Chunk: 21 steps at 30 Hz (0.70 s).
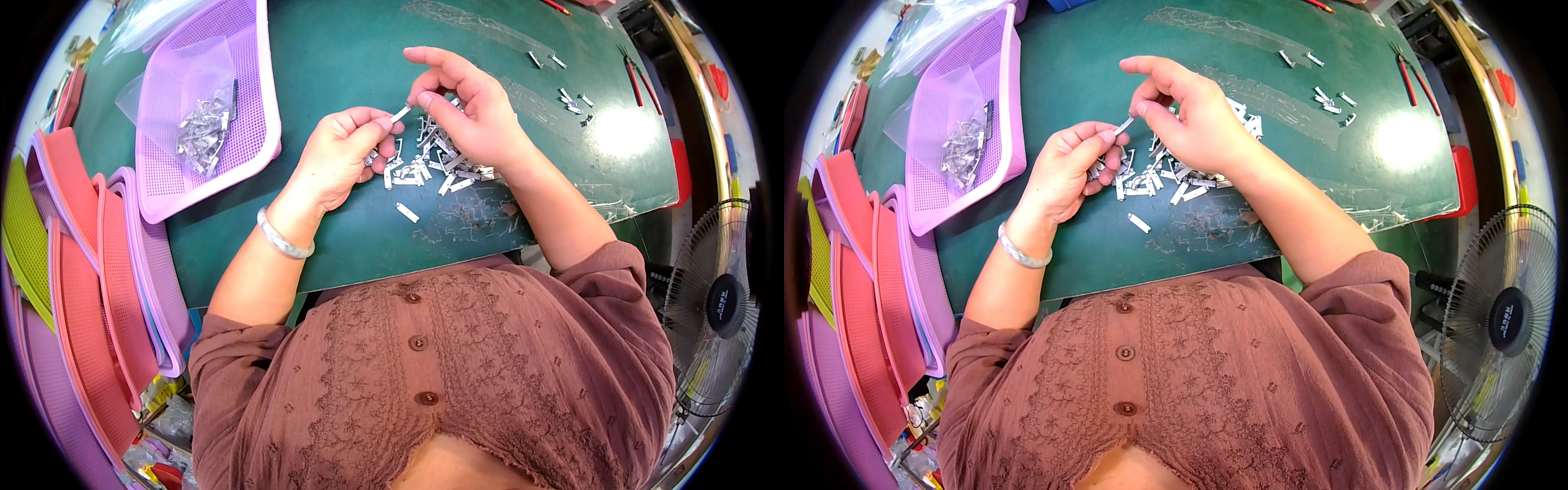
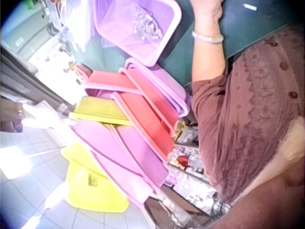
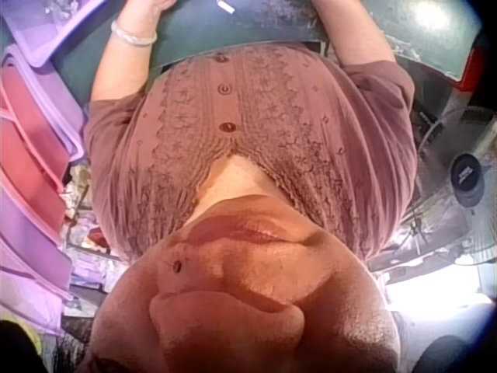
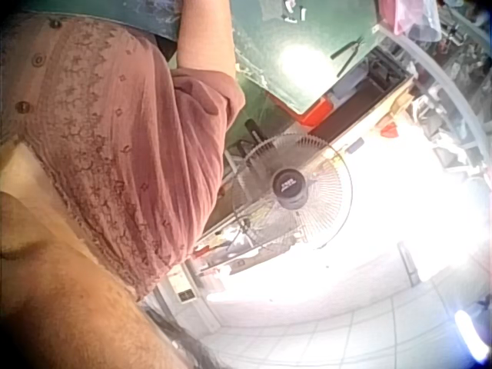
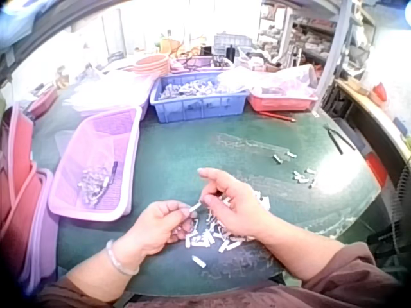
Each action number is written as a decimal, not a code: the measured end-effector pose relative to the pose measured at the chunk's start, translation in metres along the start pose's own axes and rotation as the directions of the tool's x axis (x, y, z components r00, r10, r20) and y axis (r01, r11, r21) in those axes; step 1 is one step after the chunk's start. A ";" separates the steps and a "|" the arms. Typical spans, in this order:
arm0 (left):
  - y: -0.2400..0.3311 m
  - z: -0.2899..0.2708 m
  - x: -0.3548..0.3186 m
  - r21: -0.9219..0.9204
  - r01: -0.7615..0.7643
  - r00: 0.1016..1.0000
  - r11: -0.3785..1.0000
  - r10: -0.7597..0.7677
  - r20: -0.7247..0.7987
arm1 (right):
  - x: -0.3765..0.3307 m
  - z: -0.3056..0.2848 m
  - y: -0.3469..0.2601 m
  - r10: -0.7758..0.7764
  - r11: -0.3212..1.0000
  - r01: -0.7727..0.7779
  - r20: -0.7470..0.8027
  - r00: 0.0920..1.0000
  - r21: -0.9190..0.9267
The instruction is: The person repeatedly picks up small cylindrical metal pieces from a green table, aligns them with other pieces, and places them into a purple basket. The person handles the components one at a time throughout the clip.
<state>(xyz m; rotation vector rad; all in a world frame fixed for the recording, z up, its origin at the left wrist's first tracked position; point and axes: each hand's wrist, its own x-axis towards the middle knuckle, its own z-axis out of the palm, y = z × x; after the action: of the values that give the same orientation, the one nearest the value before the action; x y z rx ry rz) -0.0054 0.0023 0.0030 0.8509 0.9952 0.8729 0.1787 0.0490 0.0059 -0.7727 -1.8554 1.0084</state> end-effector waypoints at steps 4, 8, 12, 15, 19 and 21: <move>-0.001 -0.003 0.001 0.010 -0.011 1.000 1.000 0.011 0.021 | 0.000 -0.001 0.002 0.083 0.994 -0.085 0.036 0.996 0.070; -0.002 -0.004 0.001 0.021 -0.029 0.999 0.999 0.028 0.040 | 0.000 -0.003 0.001 0.138 0.988 -0.144 0.092 0.986 0.061; -0.003 -0.005 0.002 -0.006 -0.048 0.997 0.999 0.049 0.061 | 0.000 -0.003 -0.001 0.199 0.970 -0.211 0.113 0.974 0.116; -0.002 -0.006 0.002 -0.040 -0.054 0.994 0.998 0.058 0.091 | 0.000 -0.003 0.000 0.211 0.957 -0.230 0.116 0.971 0.179; -0.003 -0.008 0.002 -0.094 -0.046 0.992 0.995 0.056 0.113 | 0.000 -0.003 -0.003 0.193 0.957 -0.211 0.107 0.975 0.198; -0.003 -0.008 0.002 -0.116 -0.036 0.992 0.993 0.050 0.117 | 0.000 -0.003 -0.004 0.191 0.956 -0.209 0.108 0.976 0.203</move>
<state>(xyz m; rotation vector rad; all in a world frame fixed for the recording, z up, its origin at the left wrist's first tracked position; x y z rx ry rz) -0.0117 0.0048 -0.0027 0.8203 0.8176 0.8962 0.1810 0.0484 0.0109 -0.8085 -1.7294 1.3662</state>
